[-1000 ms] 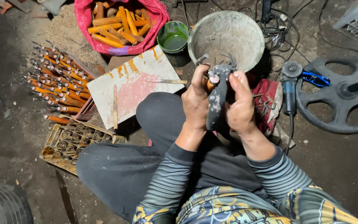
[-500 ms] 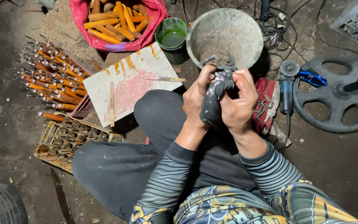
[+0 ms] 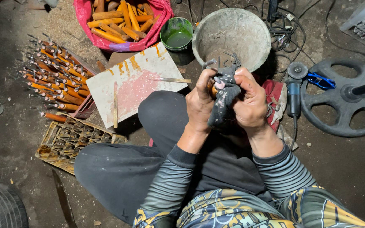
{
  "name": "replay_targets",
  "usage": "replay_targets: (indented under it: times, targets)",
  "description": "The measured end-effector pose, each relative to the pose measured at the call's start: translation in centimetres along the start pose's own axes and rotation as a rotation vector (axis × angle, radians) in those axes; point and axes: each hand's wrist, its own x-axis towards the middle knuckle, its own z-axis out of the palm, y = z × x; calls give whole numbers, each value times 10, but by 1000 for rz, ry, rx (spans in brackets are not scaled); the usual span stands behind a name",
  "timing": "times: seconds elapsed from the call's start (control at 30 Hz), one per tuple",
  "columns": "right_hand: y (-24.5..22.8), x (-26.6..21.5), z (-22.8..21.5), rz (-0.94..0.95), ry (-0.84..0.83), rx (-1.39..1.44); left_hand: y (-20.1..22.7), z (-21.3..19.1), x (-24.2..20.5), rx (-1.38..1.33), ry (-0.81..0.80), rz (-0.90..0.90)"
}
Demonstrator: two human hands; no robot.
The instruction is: The person inserts metal rods into orange cylindrical handles, wipes the handles with a cloth, and places the assembled tools into a crate. The person repeats this process with multiple handles and rods.
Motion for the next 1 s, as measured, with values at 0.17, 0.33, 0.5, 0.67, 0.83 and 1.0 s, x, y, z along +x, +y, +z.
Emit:
replay_targets:
  times: [0.17, 0.33, 0.5, 0.67, 0.83, 1.0]
  targets:
    - [2, 3, -5, 79, -21, 227, -1, -1, -1, -25, -15, 37]
    - [2, 8, -9, 105, -59, 302, -5, -1, -4, -73, -35, 58]
    - [7, 7, -5, 187, -25, 388, -9, -2, -6, -142, -50, 45]
    - [26, 14, -12, 404, 364, 581, -5, 2, -6, -385, 64, -169]
    - [47, 5, -54, 341, 385, 525, -5, -19, 3, -919, -1, -399]
    - [95, -28, -108, 386, 373, 302, 2, -37, 9, -1094, -24, -456]
